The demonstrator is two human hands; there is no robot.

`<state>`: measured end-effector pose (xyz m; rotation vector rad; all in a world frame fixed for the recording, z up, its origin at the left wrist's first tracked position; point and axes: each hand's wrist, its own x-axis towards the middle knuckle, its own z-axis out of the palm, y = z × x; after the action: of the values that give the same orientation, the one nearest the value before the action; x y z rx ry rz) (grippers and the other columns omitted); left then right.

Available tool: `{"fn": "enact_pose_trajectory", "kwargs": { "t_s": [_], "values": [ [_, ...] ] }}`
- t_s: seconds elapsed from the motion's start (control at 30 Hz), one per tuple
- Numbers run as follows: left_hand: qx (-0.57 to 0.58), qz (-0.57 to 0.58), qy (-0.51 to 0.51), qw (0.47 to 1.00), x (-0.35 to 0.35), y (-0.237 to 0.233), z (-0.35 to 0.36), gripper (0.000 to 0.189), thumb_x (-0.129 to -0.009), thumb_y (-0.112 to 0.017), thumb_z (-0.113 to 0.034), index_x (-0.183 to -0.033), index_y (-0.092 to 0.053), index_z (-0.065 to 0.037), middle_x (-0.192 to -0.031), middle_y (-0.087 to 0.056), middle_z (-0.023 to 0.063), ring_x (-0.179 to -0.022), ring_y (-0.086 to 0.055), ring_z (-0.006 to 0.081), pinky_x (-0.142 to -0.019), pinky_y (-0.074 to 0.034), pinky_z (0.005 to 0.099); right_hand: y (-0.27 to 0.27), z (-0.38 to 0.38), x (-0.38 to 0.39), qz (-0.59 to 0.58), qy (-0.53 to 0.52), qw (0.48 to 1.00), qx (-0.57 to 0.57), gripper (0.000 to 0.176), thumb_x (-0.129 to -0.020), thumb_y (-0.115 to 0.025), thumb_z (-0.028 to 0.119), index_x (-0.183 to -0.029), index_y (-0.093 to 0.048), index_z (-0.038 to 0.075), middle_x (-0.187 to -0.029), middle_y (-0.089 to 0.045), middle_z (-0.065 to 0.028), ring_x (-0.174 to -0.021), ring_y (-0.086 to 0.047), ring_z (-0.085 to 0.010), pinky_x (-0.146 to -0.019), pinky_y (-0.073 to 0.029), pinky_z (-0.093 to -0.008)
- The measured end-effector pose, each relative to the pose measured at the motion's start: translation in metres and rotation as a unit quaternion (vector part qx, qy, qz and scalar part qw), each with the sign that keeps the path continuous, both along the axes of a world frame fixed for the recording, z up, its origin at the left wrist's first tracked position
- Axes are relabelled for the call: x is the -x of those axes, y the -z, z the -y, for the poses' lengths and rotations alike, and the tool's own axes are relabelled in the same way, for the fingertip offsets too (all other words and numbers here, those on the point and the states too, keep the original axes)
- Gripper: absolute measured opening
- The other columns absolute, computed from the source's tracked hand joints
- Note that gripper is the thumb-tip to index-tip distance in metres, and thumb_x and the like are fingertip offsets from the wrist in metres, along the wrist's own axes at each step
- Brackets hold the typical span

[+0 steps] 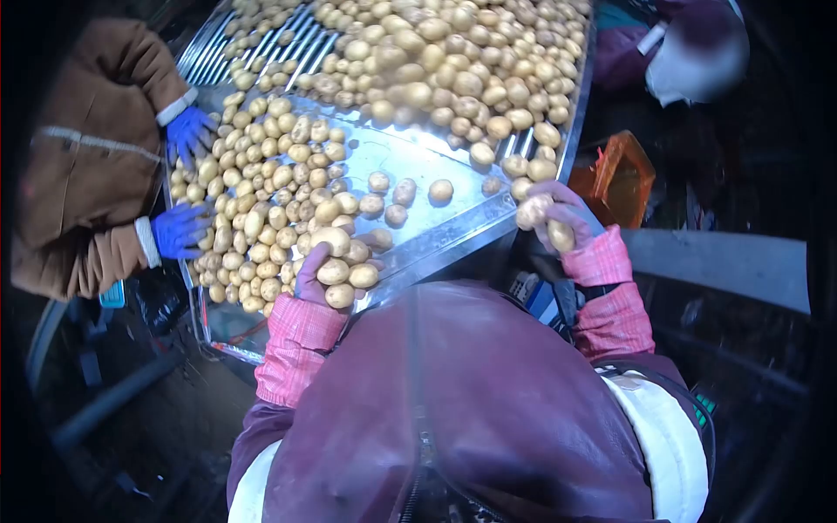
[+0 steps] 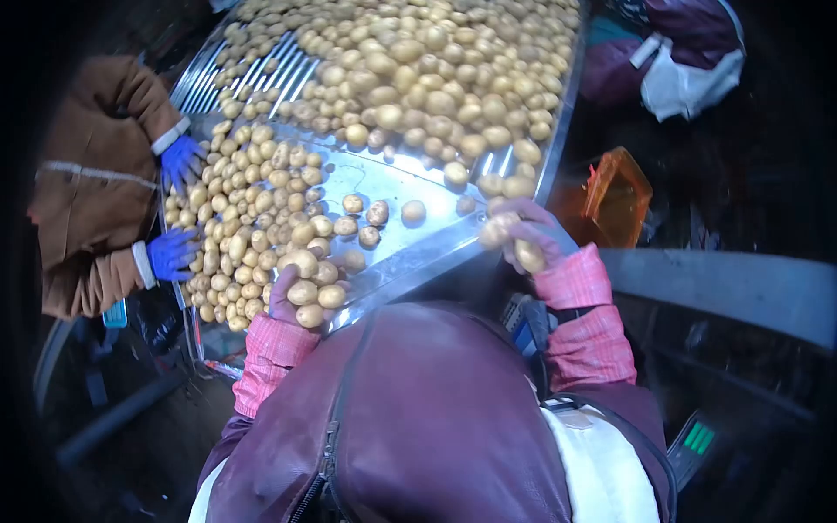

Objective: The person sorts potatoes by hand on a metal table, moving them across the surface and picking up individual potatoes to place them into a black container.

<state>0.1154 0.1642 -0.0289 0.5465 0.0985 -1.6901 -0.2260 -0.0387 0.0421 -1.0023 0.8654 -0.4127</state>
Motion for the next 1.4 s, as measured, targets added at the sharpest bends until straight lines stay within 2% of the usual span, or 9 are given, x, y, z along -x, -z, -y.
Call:
{"fn": "enact_pose_trajectory", "kwargs": {
  "t_s": [0.23, 0.37, 0.53, 0.83, 1.0, 1.13, 1.23, 1.37, 1.4],
  "values": [
    [-0.026, 0.013, 0.08, 0.996, 0.013, 0.002, 0.029, 0.061, -0.094, -0.051, -0.038, -0.144, -0.035, -0.005, -0.136, -0.048, 0.0259, -0.119, -0.054, 0.0439, -0.102, -0.047, 0.0507, 0.096, -0.056, 0.057, -0.147, 0.14, 0.978, -0.041, 0.038, -0.085, -0.067, 0.026, -0.117, -0.061, 0.007, -0.091, -0.064, -0.0089, -0.062, -0.058, -0.0151, -0.059, -0.048, -0.0261],
    [-0.013, 0.039, 0.17, 0.985, 0.027, -0.003, 0.043, 0.067, -0.092, -0.054, -0.044, -0.143, -0.036, -0.005, -0.138, -0.044, 0.0277, -0.114, -0.056, 0.0413, -0.079, -0.055, 0.0416, 0.172, -0.058, 0.048, -0.114, 0.222, 0.959, -0.136, 0.039, -0.087, -0.067, 0.023, -0.12, -0.059, 0.005, -0.096, -0.067, -0.0127, -0.072, -0.066, -0.0225, -0.06, -0.052, -0.0322],
    [0.023, 0.126, 0.267, 0.955, 0.061, 0.003, 0.056, 0.061, -0.094, -0.053, -0.045, -0.139, -0.04, -0.007, -0.138, -0.044, 0.028, -0.106, -0.06, 0.0449, -0.064, -0.054, 0.0349, 0.136, -0.078, 0.054, -0.062, 0.127, 0.98, -0.139, 0.037, -0.09, -0.064, 0.023, -0.119, -0.058, 0.003, -0.092, -0.069, -0.0086, -0.073, -0.066, -0.0154, -0.051, -0.05, -0.0258],
    [0.006, 0.125, 0.542, 0.831, 0.238, -0.034, 0.127, 0.036, -0.095, -0.054, -0.038, -0.119, -0.051, -0.013, -0.109, -0.058, 0.0125, -0.084, -0.062, 0.0302, -0.056, -0.048, 0.0341, 0.09, -0.162, 0.164, 0.072, 0.237, 0.962, -0.117, 0.028, -0.089, -0.06, 0.004, -0.116, -0.064, 0.008, -0.116, -0.061, -0.0076, -0.093, -0.065, -0.0173, -0.081, -0.053, -0.0299],
    [-0.021, 0.112, 0.67, 0.733, 0.375, -0.041, 0.12, 0.04, -0.088, -0.064, -0.041, -0.117, -0.057, -0.014, -0.098, -0.062, 0.0082, -0.077, -0.066, 0.0273, -0.06, -0.054, 0.0379, 0.133, -0.263, 0.238, -0.094, 0.503, 0.85, 0.127, 0.028, -0.09, -0.063, 0.015, -0.118, -0.064, 0.009, -0.109, -0.065, -0.0058, -0.096, -0.064, -0.0179, -0.085, -0.053, -0.0306],
    [-0.022, 0.071, 0.718, 0.692, 0.461, -0.046, 0.094, 0.041, -0.093, -0.059, -0.038, -0.126, -0.054, -0.014, -0.114, -0.061, 0.0087, -0.096, -0.067, 0.0292, -0.077, -0.058, 0.0448, 0.056, -0.285, 0.264, 0.03, 0.706, 0.689, -0.158, 0.042, -0.092, -0.062, 0.037, -0.124, -0.061, 0.009, -0.112, -0.065, -0.0094, -0.103, -0.063, -0.0206, -0.088, -0.053, -0.0369],
    [0.019, 0.053, 0.722, 0.689, 0.492, -0.025, 0.079, 0.046, -0.099, -0.052, -0.031, -0.139, -0.045, -0.009, -0.132, -0.056, 0.0168, -0.113, -0.061, 0.0369, -0.093, -0.053, 0.0525, 0.122, -0.326, 0.309, 0.015, 0.758, 0.605, -0.244, 0.047, -0.093, -0.058, 0.045, -0.122, -0.061, 0.008, -0.105, -0.067, -0.0076, -0.098, -0.065, -0.0202, -0.084, -0.054, -0.0377],
    [0.074, 0.033, 0.714, 0.695, 0.482, -0.015, 0.077, 0.059, -0.095, -0.059, -0.031, -0.146, -0.037, -0.011, -0.132, -0.054, 0.0148, -0.12, -0.056, 0.0352, -0.095, -0.05, 0.0509, 0.175, -0.366, 0.336, -0.039, 0.777, 0.598, -0.191, 0.055, -0.092, -0.057, 0.048, -0.134, -0.05, 0.013, -0.117, -0.06, -0.0119, -0.103, -0.061, -0.0287, -0.09, -0.052, -0.0451],
    [0.303, 0.1, 0.627, 0.711, 0.48, 0.027, 0.073, 0.057, -0.092, -0.063, -0.035, -0.14, -0.043, -0.014, -0.125, -0.055, 0.0117, -0.111, -0.059, 0.0317, -0.09, -0.053, 0.0508, 0.159, -0.356, 0.325, -0.064, 0.776, 0.602, -0.175, 0.059, -0.093, -0.056, 0.048, -0.14, -0.044, 0.014, -0.126, -0.056, -0.0136, -0.107, -0.059, -0.0324, -0.093, -0.051, -0.0477]
  ]
}}
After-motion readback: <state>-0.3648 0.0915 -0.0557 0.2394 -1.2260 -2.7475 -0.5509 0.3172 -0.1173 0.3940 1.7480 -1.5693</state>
